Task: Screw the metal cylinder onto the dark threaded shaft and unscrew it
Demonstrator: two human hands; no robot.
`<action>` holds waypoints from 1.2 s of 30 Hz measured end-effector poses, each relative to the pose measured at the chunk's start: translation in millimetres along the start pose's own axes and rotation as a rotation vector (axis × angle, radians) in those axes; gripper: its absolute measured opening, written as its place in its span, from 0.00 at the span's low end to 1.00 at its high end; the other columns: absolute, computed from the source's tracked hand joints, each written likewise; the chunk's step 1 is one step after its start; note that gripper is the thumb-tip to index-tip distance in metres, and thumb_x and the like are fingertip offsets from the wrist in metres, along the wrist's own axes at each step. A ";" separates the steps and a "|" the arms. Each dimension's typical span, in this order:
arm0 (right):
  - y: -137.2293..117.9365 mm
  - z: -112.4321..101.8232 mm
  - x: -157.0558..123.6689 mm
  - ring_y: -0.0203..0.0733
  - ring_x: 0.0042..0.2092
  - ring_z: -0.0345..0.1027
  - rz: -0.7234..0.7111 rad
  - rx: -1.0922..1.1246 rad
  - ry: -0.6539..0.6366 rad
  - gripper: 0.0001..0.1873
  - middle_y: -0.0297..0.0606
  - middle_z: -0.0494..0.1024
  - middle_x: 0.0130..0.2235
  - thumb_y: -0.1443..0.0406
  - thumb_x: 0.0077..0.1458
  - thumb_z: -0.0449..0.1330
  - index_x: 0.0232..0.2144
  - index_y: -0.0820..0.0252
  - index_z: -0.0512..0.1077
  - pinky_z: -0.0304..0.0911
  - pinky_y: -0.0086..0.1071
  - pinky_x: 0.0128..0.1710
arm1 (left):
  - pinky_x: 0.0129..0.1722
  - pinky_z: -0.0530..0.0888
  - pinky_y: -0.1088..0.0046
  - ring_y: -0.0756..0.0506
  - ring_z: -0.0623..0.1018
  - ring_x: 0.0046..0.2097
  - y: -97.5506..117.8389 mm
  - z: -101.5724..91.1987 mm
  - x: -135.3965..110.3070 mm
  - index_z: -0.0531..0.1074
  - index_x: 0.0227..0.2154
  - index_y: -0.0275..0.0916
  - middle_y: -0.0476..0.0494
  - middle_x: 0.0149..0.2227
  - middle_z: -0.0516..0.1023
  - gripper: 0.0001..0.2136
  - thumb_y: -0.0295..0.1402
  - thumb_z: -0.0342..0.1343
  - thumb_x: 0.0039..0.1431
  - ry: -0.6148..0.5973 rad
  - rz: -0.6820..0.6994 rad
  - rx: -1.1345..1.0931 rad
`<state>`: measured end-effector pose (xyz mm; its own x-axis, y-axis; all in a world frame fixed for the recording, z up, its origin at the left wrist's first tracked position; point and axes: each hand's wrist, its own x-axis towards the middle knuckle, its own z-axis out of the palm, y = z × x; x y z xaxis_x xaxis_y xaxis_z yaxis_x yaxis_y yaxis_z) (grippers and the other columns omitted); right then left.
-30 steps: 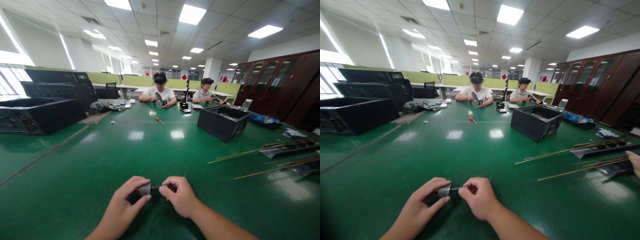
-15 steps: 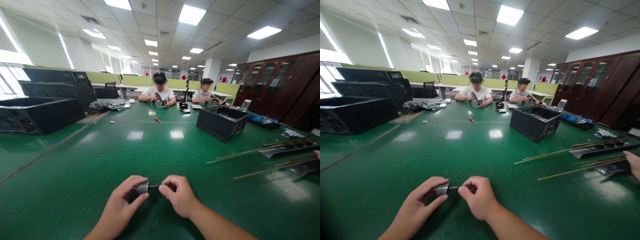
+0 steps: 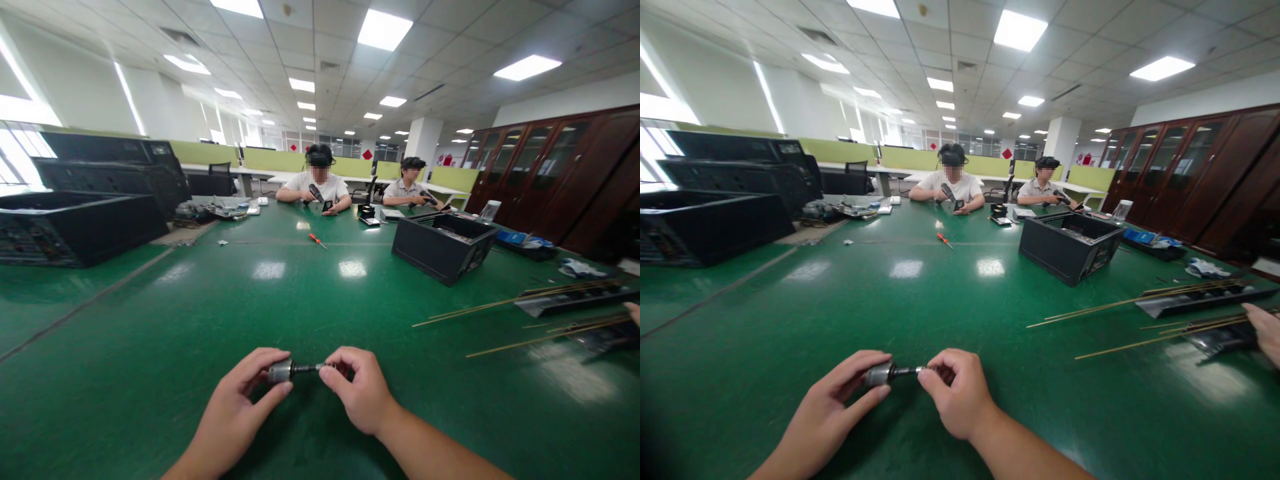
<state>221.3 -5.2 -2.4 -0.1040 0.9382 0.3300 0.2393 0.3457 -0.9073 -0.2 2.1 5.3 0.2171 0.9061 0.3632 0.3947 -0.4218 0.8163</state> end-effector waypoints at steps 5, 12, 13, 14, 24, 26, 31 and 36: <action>0.3 -0.5 0.0 0.35 0.27 0.61 0.008 -0.004 -0.002 0.10 0.32 0.70 0.23 0.63 0.54 0.61 0.24 0.62 0.75 0.56 0.27 0.28 | 0.46 0.77 0.70 0.42 0.79 0.45 -0.1 -0.5 -1.0 0.77 0.43 0.44 0.42 0.44 0.78 0.14 0.39 0.64 0.53 0.007 -0.015 -0.001; 0.0 -1.1 0.3 0.36 0.28 0.62 0.011 -0.014 -0.004 0.11 0.33 0.71 0.23 0.61 0.54 0.61 0.25 0.61 0.75 0.57 0.28 0.28 | 0.45 0.77 0.71 0.43 0.79 0.44 3.3 -0.5 0.8 0.78 0.42 0.45 0.43 0.43 0.79 0.13 0.39 0.65 0.53 0.017 -0.015 0.007; 0.1 -1.2 0.4 0.36 0.28 0.62 0.009 -0.014 -0.002 0.11 0.33 0.71 0.24 0.61 0.54 0.61 0.25 0.61 0.75 0.57 0.28 0.28 | 0.45 0.77 0.72 0.43 0.79 0.44 3.2 -0.4 1.2 0.78 0.42 0.46 0.44 0.43 0.79 0.13 0.39 0.65 0.53 0.020 -0.015 0.009; 0.2 -1.1 0.4 0.36 0.28 0.62 0.009 -0.015 -0.001 0.11 0.33 0.71 0.23 0.61 0.54 0.61 0.25 0.61 0.75 0.57 0.28 0.28 | 0.45 0.77 0.72 0.43 0.79 0.45 3.0 -0.4 1.4 0.78 0.42 0.46 0.44 0.43 0.79 0.13 0.39 0.65 0.53 0.019 -0.017 0.010; 2.7 0.0 0.6 0.35 0.27 0.61 0.017 0.005 0.019 0.11 0.32 0.69 0.22 0.61 0.54 0.61 0.24 0.62 0.75 0.55 0.28 0.28 | 0.45 0.76 0.75 0.45 0.79 0.45 2.2 -1.7 -0.7 0.78 0.42 0.47 0.46 0.43 0.79 0.13 0.39 0.65 0.53 0.007 -0.025 0.006; 2.4 -0.2 0.8 0.35 0.27 0.61 0.020 0.006 0.014 0.11 0.32 0.70 0.22 0.61 0.54 0.61 0.24 0.62 0.75 0.56 0.28 0.28 | 0.45 0.76 0.73 0.44 0.79 0.45 2.7 -1.5 -0.7 0.78 0.42 0.46 0.45 0.43 0.79 0.13 0.39 0.65 0.53 0.012 -0.021 0.004; 1.6 -0.9 0.8 0.35 0.27 0.61 0.024 0.005 0.014 0.12 0.32 0.69 0.22 0.60 0.54 0.61 0.24 0.62 0.75 0.56 0.28 0.27 | 0.45 0.77 0.72 0.43 0.80 0.44 3.1 -2.0 0.0 0.78 0.42 0.46 0.45 0.43 0.79 0.13 0.40 0.65 0.53 0.017 -0.034 0.021; 1.7 -0.3 0.7 0.35 0.26 0.61 0.017 0.004 0.001 0.11 0.31 0.69 0.22 0.61 0.54 0.61 0.23 0.61 0.74 0.56 0.28 0.28 | 0.44 0.77 0.72 0.43 0.81 0.43 2.6 -3.5 1.8 0.78 0.41 0.45 0.45 0.42 0.80 0.14 0.41 0.65 0.51 0.059 -0.052 0.026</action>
<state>221.9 -4.0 -3.6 -0.0989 0.9440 0.3147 0.2375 0.3295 -0.9138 -1.9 2.8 9.7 0.1430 0.9269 0.3471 0.4273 -0.3742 0.8230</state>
